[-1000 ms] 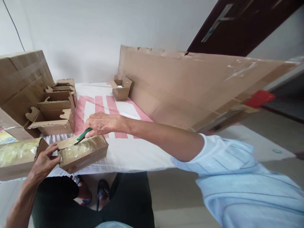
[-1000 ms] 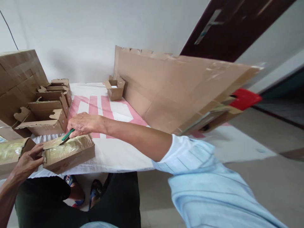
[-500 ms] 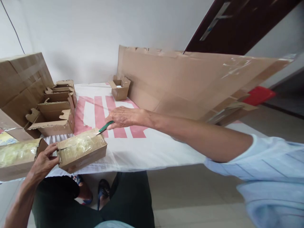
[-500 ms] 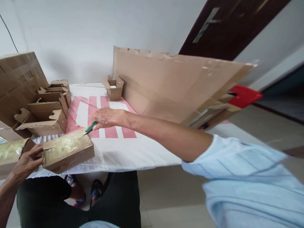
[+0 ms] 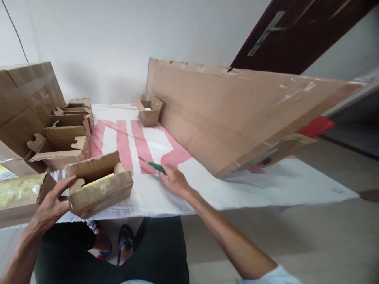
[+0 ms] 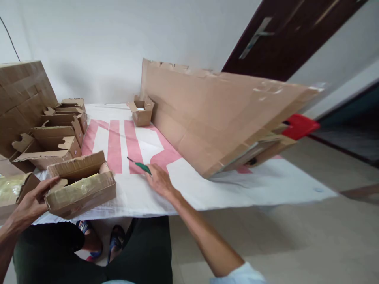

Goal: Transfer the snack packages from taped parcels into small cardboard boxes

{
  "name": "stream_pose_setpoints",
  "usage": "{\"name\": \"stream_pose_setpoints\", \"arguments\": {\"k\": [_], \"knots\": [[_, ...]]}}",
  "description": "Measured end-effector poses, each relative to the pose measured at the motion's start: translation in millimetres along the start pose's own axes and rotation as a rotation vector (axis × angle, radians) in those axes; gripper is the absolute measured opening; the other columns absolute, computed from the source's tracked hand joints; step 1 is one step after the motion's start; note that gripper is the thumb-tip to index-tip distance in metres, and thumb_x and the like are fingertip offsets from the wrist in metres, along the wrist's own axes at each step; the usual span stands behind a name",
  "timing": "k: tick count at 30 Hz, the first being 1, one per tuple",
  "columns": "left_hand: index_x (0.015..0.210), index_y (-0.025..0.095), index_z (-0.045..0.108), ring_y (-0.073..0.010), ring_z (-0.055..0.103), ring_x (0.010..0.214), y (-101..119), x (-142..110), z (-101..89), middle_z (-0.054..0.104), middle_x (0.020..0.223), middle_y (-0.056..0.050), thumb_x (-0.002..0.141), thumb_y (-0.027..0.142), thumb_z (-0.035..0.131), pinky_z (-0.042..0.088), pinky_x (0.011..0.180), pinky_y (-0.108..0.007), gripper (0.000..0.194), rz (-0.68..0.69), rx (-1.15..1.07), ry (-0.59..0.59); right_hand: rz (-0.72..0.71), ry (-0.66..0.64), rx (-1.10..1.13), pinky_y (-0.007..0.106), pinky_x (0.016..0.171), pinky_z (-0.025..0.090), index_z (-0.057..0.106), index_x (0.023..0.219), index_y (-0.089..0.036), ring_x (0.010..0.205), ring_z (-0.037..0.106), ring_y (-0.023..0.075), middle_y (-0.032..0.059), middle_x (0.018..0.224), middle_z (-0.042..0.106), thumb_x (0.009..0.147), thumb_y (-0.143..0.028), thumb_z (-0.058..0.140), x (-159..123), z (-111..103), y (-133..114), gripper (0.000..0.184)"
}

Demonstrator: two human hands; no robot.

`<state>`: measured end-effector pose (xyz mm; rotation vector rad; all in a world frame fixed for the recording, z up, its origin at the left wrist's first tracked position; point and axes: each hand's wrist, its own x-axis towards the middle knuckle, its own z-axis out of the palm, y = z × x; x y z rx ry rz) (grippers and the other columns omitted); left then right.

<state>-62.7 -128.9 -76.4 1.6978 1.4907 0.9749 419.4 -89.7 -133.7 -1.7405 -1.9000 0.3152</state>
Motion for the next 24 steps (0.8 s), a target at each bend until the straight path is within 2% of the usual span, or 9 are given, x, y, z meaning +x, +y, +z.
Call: {"name": "stream_pose_setpoints", "arguments": {"k": [3, 5, 8, 10, 12, 15, 18, 21, 24], "knots": [[0.164, 0.025, 0.060, -0.0460, 0.061, 0.150, 5, 0, -0.8, 0.062, 0.167, -0.018, 0.064, 0.062, 0.099, 0.067, 0.106, -0.047, 0.114, -0.027, -0.012, -0.029, 0.068, 0.000, -0.069, 0.053, 0.103, 0.055, 0.074, 0.129, -0.014, 0.117, 0.068, 0.0371, 0.0218, 0.120, 0.075, 0.101, -0.024, 0.055, -31, 49, 2, 0.035], [0.168, 0.026, 0.056, -0.0472, 0.059, 0.152, 10, 0, -2.2, 0.057, 0.172, -0.018, 0.062, 0.062, 0.100, 0.066, 0.109, -0.050, 0.120, -0.048, -0.005, -0.054, 0.074, 0.045, -0.011, 0.061, 0.107, 0.053, 0.072, 0.133, -0.016, 0.123, 0.065, 0.0412, 0.0233, 0.127, 0.072, 0.101, -0.030, 0.060, -38, 60, -6, 0.038], [0.169, 0.028, 0.055, -0.0504, 0.058, 0.152, 17, 0, -5.1, 0.055, 0.173, -0.017, 0.057, 0.059, 0.104, 0.065, 0.110, -0.055, 0.126, -0.066, 0.041, -0.088, -0.029, 0.081, 0.329, 0.057, 0.111, 0.055, 0.069, 0.139, -0.022, 0.129, 0.066, 0.0364, 0.0183, 0.136, 0.069, 0.105, -0.040, 0.059, -32, 54, -31, 0.039], [0.170, 0.028, 0.054, -0.0526, 0.057, 0.152, 19, -1, -6.7, 0.054, 0.174, -0.018, 0.052, 0.058, 0.107, 0.065, 0.109, -0.055, 0.133, -0.061, 0.075, -0.113, -0.140, -0.001, 0.607, 0.049, 0.107, 0.059, 0.067, 0.142, -0.025, 0.128, 0.069, 0.0307, 0.0152, 0.141, 0.067, 0.109, -0.047, 0.055, -25, 44, -53, 0.041], [0.172, 0.026, 0.050, -0.0528, 0.057, 0.153, 19, -2, -7.8, 0.051, 0.175, -0.020, 0.051, 0.057, 0.108, 0.065, 0.110, -0.055, 0.138, -0.051, 0.108, -0.136, -0.230, -0.099, 0.750, 0.046, 0.104, 0.062, 0.065, 0.145, -0.026, 0.129, 0.069, 0.0290, 0.0141, 0.147, 0.064, 0.107, -0.053, 0.060, -21, 38, -78, 0.047], [0.175, 0.026, 0.045, -0.0508, 0.054, 0.155, 14, -2, -9.8, 0.048, 0.177, -0.021, 0.056, 0.055, 0.105, 0.061, 0.115, -0.055, 0.137, -0.029, 0.163, -0.146, -0.288, -0.108, 0.703, 0.051, 0.113, 0.060, 0.063, 0.149, -0.026, 0.139, 0.064, 0.0331, 0.0149, 0.150, 0.062, 0.096, -0.050, 0.078, -23, 41, -110, 0.060], [0.177, 0.027, 0.042, -0.0488, 0.059, 0.152, 8, 4, -14.0, 0.051, 0.175, -0.020, 0.059, 0.053, 0.104, 0.059, 0.117, -0.055, 0.135, -0.021, 0.183, -0.164, -0.284, 0.007, 0.551, 0.057, 0.124, 0.053, 0.063, 0.149, -0.026, 0.145, 0.059, 0.0372, 0.0172, 0.151, 0.061, 0.089, -0.037, 0.083, -36, 55, -132, 0.063], [0.176, 0.027, 0.043, -0.0481, 0.063, 0.147, 5, 10, -18.4, 0.057, 0.170, -0.020, 0.061, 0.054, 0.103, 0.059, 0.117, -0.058, 0.132, -0.021, 0.174, -0.197, -0.305, 0.111, 0.466, 0.055, 0.123, 0.054, 0.063, 0.149, -0.024, 0.143, 0.061, 0.0374, 0.0193, 0.151, 0.060, 0.092, -0.031, 0.080, -51, 69, -140, 0.059], [0.168, 0.029, 0.056, -0.0473, 0.057, 0.154, 6, 4, -16.9, 0.058, 0.171, -0.016, 0.067, 0.060, 0.099, 0.051, 0.125, -0.061, 0.114, 0.048, 0.215, -0.174, -0.328, 0.166, 0.430, 0.053, 0.116, 0.060, 0.063, 0.149, -0.023, 0.141, 0.063, 0.0360, 0.0190, 0.152, 0.060, 0.093, -0.029, 0.079, -59, 72, -136, 0.058]]}}
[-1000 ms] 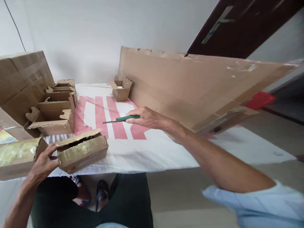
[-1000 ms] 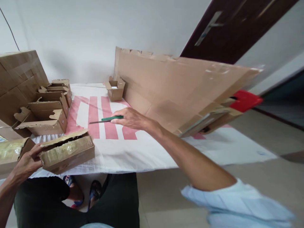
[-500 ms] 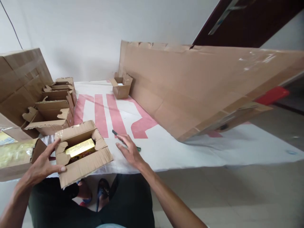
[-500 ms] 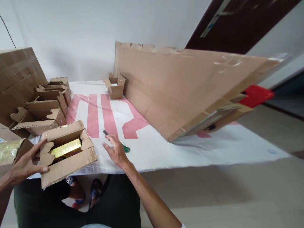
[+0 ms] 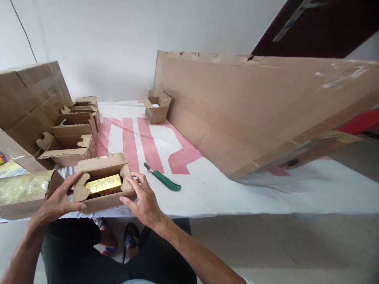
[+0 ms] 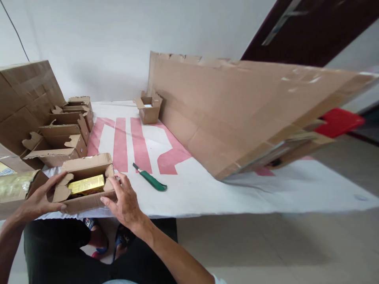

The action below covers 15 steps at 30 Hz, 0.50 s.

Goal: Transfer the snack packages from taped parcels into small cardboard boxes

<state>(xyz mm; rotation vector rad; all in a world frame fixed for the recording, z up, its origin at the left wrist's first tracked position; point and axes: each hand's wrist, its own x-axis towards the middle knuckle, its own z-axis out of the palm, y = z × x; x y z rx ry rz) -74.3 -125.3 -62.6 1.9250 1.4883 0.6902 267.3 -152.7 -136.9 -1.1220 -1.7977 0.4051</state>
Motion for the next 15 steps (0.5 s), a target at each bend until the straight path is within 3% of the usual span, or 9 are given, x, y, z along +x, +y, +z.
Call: {"name": "stream_pose_setpoints", "arguments": {"k": [2, 6, 11, 15], "knots": [[0.161, 0.030, 0.064, -0.0456, 0.050, 0.160, 3, -9, 7.0, 0.057, 0.172, -0.014, 0.072, 0.062, 0.096, 0.047, 0.130, -0.060, 0.100, 0.042, 0.031, 0.046, -0.027, 0.013, -0.028, 0.053, 0.113, 0.061, 0.066, 0.145, -0.023, 0.137, 0.065, 0.0359, 0.0180, 0.149, 0.062, 0.094, -0.030, 0.079, 2, -7, 3, 0.054], [0.148, 0.031, 0.074, -0.0428, 0.047, 0.163, 11, -26, 27.1, 0.048, 0.177, -0.013, 0.084, 0.055, 0.090, 0.053, 0.125, -0.056, 0.071, 0.078, 0.044, 0.161, -0.136, -0.044, -0.082, 0.053, 0.109, 0.060, 0.075, 0.128, -0.022, 0.122, 0.069, 0.0340, 0.0149, 0.129, 0.073, 0.100, -0.028, 0.073, 30, -28, 2, 0.029], [0.119, 0.027, 0.083, -0.0356, 0.063, 0.149, 23, -35, 45.9, 0.062, 0.164, -0.014, 0.100, 0.047, 0.073, 0.056, 0.120, -0.052, 0.029, 0.199, 0.052, 0.296, -0.179, -0.417, -0.187, 0.044, 0.106, 0.056, 0.077, 0.117, -0.021, 0.119, 0.069, 0.0283, 0.0107, 0.121, 0.077, 0.099, -0.022, 0.076, 83, -41, -12, 0.018], [0.097, 0.023, 0.082, -0.0301, 0.077, 0.125, 24, -35, 52.3, 0.077, 0.141, -0.015, 0.108, 0.045, 0.061, 0.061, 0.107, -0.043, 0.033, 0.190, 0.060, 0.388, -0.131, -0.658, -0.331, 0.041, 0.102, 0.051, 0.076, 0.116, -0.021, 0.123, 0.067, 0.0309, 0.0114, 0.123, 0.077, 0.094, -0.031, 0.086, 106, -33, -17, 0.026]]}}
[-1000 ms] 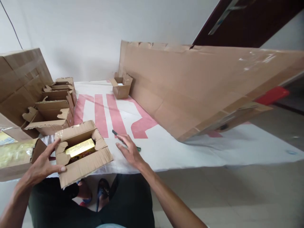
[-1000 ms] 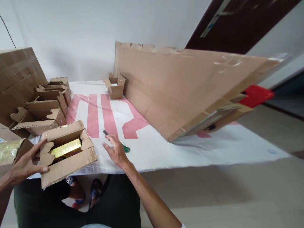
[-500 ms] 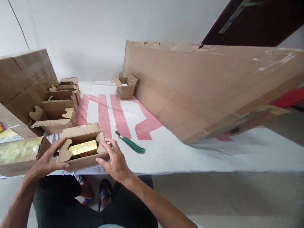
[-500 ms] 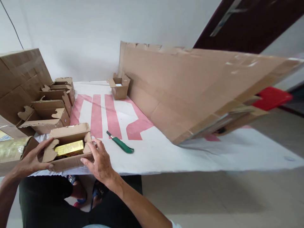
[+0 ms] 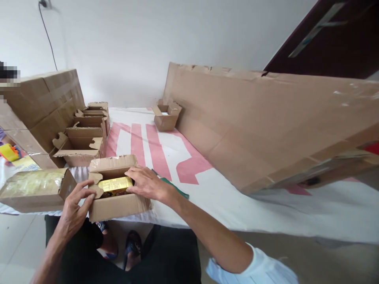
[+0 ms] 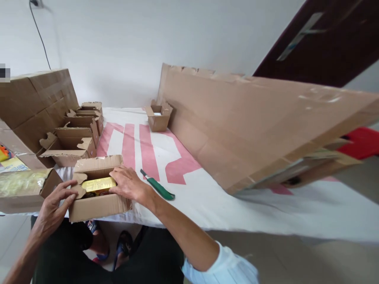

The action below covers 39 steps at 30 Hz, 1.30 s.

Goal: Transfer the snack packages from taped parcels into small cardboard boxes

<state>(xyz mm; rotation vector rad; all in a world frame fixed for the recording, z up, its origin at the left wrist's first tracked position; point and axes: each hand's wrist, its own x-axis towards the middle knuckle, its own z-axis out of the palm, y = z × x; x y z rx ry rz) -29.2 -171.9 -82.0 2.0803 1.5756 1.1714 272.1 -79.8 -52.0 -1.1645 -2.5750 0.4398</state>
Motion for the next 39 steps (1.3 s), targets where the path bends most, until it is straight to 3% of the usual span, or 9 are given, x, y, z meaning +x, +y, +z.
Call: {"name": "stream_pose_setpoints", "arguments": {"k": [6, 13, 18, 21, 25, 28, 31, 34, 39], "knots": [[0.081, 0.022, 0.073, -0.0245, 0.078, 0.113, 0, 1, 0.9, 0.080, 0.127, -0.012, 0.110, 0.044, 0.056, 0.059, 0.097, -0.034, 0.041, 0.007, 0.039, 0.064, 0.041, -0.138, -0.073, 0.042, 0.100, 0.045, 0.074, 0.112, -0.020, 0.123, 0.067, 0.0327, 0.0136, 0.124, 0.079, 0.095, -0.024, 0.082, 11, 7, -5, 0.019], [0.073, 0.022, 0.066, -0.0191, 0.076, 0.096, 14, 12, 2.1, 0.079, 0.114, -0.009, 0.110, 0.040, 0.056, 0.055, 0.088, -0.028, 0.042, 0.092, 0.131, 0.099, 0.031, 0.139, 0.175, 0.042, 0.101, 0.047, 0.070, 0.118, -0.021, 0.112, 0.069, 0.0274, 0.0088, 0.119, 0.078, 0.090, -0.025, 0.084, 1, -2, -12, 0.031], [0.065, 0.022, 0.053, -0.0127, 0.053, 0.058, 32, 9, -10.5, 0.054, 0.063, 0.002, 0.109, 0.039, 0.057, 0.041, 0.059, -0.025, 0.048, 0.035, 0.199, 0.100, 0.078, 0.292, 0.594, 0.034, 0.084, 0.054, 0.067, 0.122, -0.023, 0.094, 0.069, 0.0205, 0.0036, 0.109, 0.076, 0.088, -0.033, 0.082, -8, -25, -10, 0.038], [0.060, 0.022, 0.046, -0.0097, 0.041, 0.046, 43, -8, -16.4, 0.041, 0.052, 0.006, 0.111, 0.039, 0.058, 0.032, 0.049, -0.025, 0.054, 0.023, 0.167, -0.033, 0.101, 0.381, 0.852, 0.033, 0.078, 0.058, 0.066, 0.116, -0.023, 0.090, 0.070, 0.0204, 0.0014, 0.101, 0.075, 0.085, -0.044, 0.085, -11, -37, -4, 0.041], [0.087, 0.024, 0.075, -0.0134, 0.069, 0.066, 55, -40, -6.1, 0.073, 0.076, 0.000, 0.112, 0.023, 0.051, 0.051, 0.064, -0.020, 0.035, 0.130, 0.011, -0.406, 0.131, 0.475, 1.117, 0.030, 0.069, 0.057, 0.065, 0.105, -0.023, 0.082, 0.068, 0.0192, -0.0004, 0.091, 0.072, 0.075, -0.056, 0.095, -9, -50, 3, 0.054], [0.114, 0.026, 0.079, -0.0186, 0.078, 0.085, 59, -60, 10.4, 0.081, 0.098, -0.006, 0.108, 0.016, 0.049, 0.060, 0.077, -0.024, 0.033, 0.230, -0.023, -0.494, 0.136, 0.536, 1.186, 0.030, 0.070, 0.058, 0.067, 0.101, -0.023, 0.079, 0.067, 0.0183, -0.0018, 0.085, 0.070, 0.070, -0.059, 0.099, -6, -52, 4, 0.058], [0.084, 0.024, 0.073, -0.0171, 0.072, 0.069, 62, -63, 18.2, 0.074, 0.077, -0.002, 0.109, 0.024, 0.058, 0.055, 0.066, -0.025, 0.029, 0.228, 0.029, -0.555, 0.151, 0.567, 1.211, 0.031, 0.074, 0.060, 0.069, 0.101, -0.022, 0.081, 0.069, 0.0188, -0.0010, 0.087, 0.072, 0.068, -0.062, 0.100, -1, -50, 5, 0.060], [0.075, 0.024, 0.063, -0.0150, 0.063, 0.060, 67, -44, 8.1, 0.067, 0.070, -0.001, 0.113, 0.032, 0.056, 0.049, 0.058, -0.026, 0.039, 0.153, 0.022, -0.414, 0.146, 0.545, 1.244, 0.032, 0.075, 0.062, 0.069, 0.103, -0.023, 0.085, 0.072, 0.0200, 0.0003, 0.092, 0.076, 0.070, -0.066, 0.098, 4, -49, 7, 0.062], [0.129, 0.026, 0.077, -0.0247, 0.075, 0.097, 72, 15, -20.2, 0.075, 0.128, -0.013, 0.102, 0.045, 0.070, 0.063, 0.073, -0.033, 0.033, 0.080, 0.062, 0.095, 0.034, 0.426, 1.243, 0.029, 0.071, 0.062, 0.065, 0.112, -0.024, 0.081, 0.073, 0.0173, -0.0020, 0.092, 0.077, 0.073, -0.061, 0.099, 19, -57, 4, 0.064]]}}
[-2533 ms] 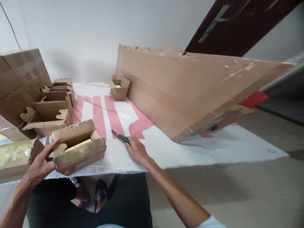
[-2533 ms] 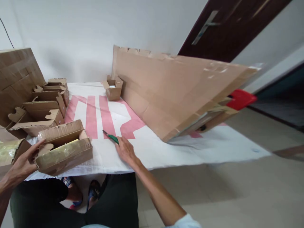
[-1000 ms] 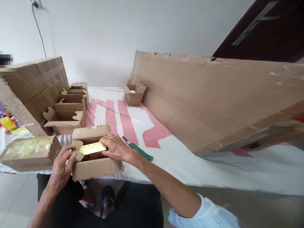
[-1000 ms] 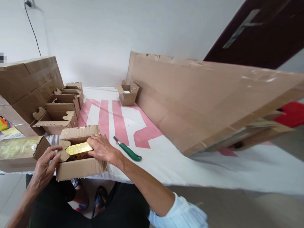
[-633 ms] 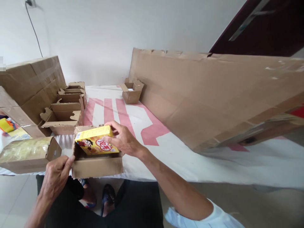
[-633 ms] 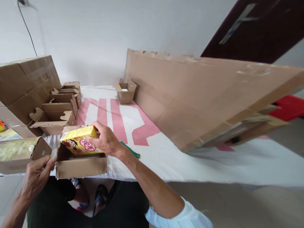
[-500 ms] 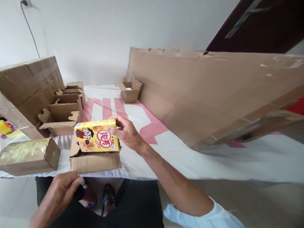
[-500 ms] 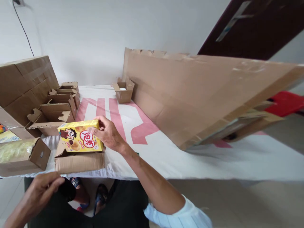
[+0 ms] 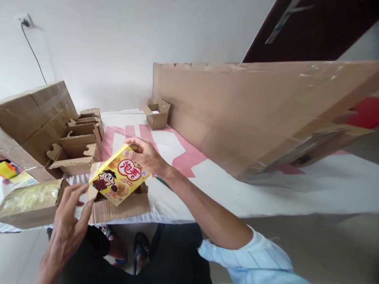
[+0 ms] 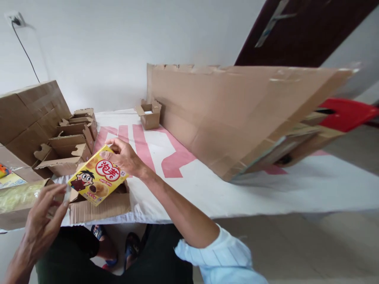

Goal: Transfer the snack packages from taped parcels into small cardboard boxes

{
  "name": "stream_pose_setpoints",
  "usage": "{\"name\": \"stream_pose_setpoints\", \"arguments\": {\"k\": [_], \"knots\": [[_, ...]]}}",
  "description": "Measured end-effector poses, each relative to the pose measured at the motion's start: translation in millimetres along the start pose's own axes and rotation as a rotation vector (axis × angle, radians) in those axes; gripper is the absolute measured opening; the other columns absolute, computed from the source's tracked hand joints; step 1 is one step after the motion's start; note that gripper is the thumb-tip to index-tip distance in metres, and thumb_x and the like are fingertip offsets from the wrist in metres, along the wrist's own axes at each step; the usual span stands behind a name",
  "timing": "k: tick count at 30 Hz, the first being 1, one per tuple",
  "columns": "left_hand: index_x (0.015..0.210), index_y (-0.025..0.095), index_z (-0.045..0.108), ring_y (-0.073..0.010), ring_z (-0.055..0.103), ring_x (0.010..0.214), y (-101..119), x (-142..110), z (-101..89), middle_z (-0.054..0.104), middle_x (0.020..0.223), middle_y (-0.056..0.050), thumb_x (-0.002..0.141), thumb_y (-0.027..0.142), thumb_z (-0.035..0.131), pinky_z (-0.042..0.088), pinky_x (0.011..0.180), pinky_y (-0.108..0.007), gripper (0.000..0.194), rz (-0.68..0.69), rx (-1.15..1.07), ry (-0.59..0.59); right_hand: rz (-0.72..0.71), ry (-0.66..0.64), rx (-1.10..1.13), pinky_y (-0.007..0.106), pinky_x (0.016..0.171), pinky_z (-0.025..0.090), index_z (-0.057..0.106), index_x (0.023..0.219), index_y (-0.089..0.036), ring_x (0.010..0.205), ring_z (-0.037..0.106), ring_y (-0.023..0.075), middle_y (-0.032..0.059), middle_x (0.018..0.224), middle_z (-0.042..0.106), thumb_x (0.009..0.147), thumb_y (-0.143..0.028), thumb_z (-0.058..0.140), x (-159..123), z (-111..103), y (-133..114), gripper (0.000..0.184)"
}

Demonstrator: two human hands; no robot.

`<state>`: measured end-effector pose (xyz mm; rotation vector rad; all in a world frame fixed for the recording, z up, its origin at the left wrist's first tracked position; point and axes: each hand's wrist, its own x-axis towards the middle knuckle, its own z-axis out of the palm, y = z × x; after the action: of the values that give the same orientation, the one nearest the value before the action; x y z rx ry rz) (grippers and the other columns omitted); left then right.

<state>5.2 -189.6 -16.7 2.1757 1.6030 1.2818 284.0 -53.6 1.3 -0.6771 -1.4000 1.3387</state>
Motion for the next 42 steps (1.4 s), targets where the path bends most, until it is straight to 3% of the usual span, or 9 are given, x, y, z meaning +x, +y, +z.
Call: {"name": "stream_pose_setpoints", "arguments": {"k": [3, 7, 11, 14, 16, 20, 26, 31, 42], "knots": [[0.145, 0.025, 0.072, -0.0318, 0.078, 0.110, -5, 30, 2.8, 0.074, 0.140, -0.015, 0.091, 0.057, 0.083, 0.067, 0.076, -0.036, 0.063, -0.123, -0.151, -0.042, -0.016, -0.156, -0.028, 0.028, 0.069, 0.060, 0.064, 0.111, -0.023, 0.079, 0.071, 0.0156, -0.0020, 0.091, 0.075, 0.074, -0.060, 0.098, 16, 9, -10, 0.062], [0.143, 0.019, 0.071, -0.0363, 0.081, 0.108, -8, 53, 16.3, 0.084, 0.124, -0.014, 0.079, 0.064, 0.094, 0.070, 0.083, -0.042, 0.081, -0.337, -0.477, -0.167, -0.101, -0.223, -0.108, 0.032, 0.075, 0.063, 0.066, 0.117, -0.022, 0.090, 0.073, 0.0192, 0.0035, 0.103, 0.077, 0.079, -0.063, 0.095, 37, 10, -25, 0.062], [0.134, 0.018, 0.072, -0.0326, 0.081, 0.109, -9, 73, 25.4, 0.084, 0.124, -0.013, 0.079, 0.061, 0.096, 0.069, 0.091, -0.040, 0.073, -0.385, -0.671, 0.057, -0.236, 0.014, -0.159, 0.039, 0.092, 0.066, 0.062, 0.143, -0.022, 0.116, 0.072, 0.0261, 0.0119, 0.129, 0.074, 0.094, -0.065, 0.081, 44, 5, -22, 0.068], [0.133, 0.020, 0.067, -0.0298, 0.080, 0.109, -10, 90, 34.4, 0.081, 0.129, -0.012, 0.084, 0.064, 0.092, 0.068, 0.088, -0.038, 0.070, -0.352, -0.787, 0.183, -0.171, -0.025, -0.161, 0.039, 0.090, 0.067, 0.050, 0.159, -0.022, 0.120, 0.071, 0.0273, 0.0154, 0.140, 0.069, 0.097, -0.063, 0.076, 37, 16, -1, 0.079], [0.134, 0.022, 0.065, -0.0285, 0.079, 0.110, -12, 100, 41.6, 0.080, 0.130, -0.012, 0.085, 0.065, 0.090, 0.068, 0.087, -0.037, 0.070, -0.337, -0.801, 0.198, -0.118, -0.081, -0.139, 0.036, 0.084, 0.068, 0.042, 0.166, -0.026, 0.117, 0.073, 0.0268, 0.0141, 0.141, 0.069, 0.098, -0.060, 0.074, 32, 28, 16, 0.082], [0.136, 0.021, 0.065, -0.0304, 0.076, 0.115, -21, 114, 52.1, 0.076, 0.135, -0.014, 0.084, 0.067, 0.087, 0.067, 0.079, -0.033, 0.074, -0.351, -0.738, 0.092, -0.076, 0.005, -0.150, 0.033, 0.075, 0.067, 0.041, 0.167, -0.029, 0.116, 0.074, 0.0277, 0.0123, 0.145, 0.070, 0.102, -0.055, 0.065, 38, 41, 42, 0.075], [0.122, 0.019, 0.075, -0.0272, 0.074, 0.094, -42, 123, 58.6, 0.079, 0.108, -0.010, 0.069, 0.054, 0.094, 0.060, 0.070, -0.031, 0.067, -0.433, -0.632, -0.138, 0.027, 0.063, -0.172, 0.041, 0.098, 0.067, 0.057, 0.157, -0.025, 0.118, 0.075, 0.0271, 0.0110, 0.142, 0.076, 0.103, -0.046, 0.061, 56, 28, 69, 0.058], [0.106, 0.018, 0.078, -0.0220, 0.070, 0.084, -55, 125, 66.4, 0.076, 0.094, -0.007, 0.070, 0.046, 0.091, 0.057, 0.068, -0.028, 0.047, -0.451, -0.579, -0.193, 0.021, 0.097, -0.158, 0.042, 0.106, 0.064, 0.061, 0.154, -0.027, 0.120, 0.074, 0.0262, 0.0093, 0.139, 0.078, 0.104, -0.039, 0.059, 53, 25, 87, 0.052], [0.103, 0.019, 0.073, -0.0195, 0.068, 0.073, -84, 137, 78.7, 0.072, 0.080, -0.004, 0.066, 0.041, 0.097, 0.051, 0.060, -0.025, 0.050, -0.532, -0.658, -0.250, 0.182, 0.124, -0.138, 0.029, 0.066, 0.066, 0.066, 0.141, -0.026, 0.102, 0.077, 0.0252, 0.0096, 0.131, 0.080, 0.101, -0.043, 0.066, 65, 22, 99, 0.043]]}}
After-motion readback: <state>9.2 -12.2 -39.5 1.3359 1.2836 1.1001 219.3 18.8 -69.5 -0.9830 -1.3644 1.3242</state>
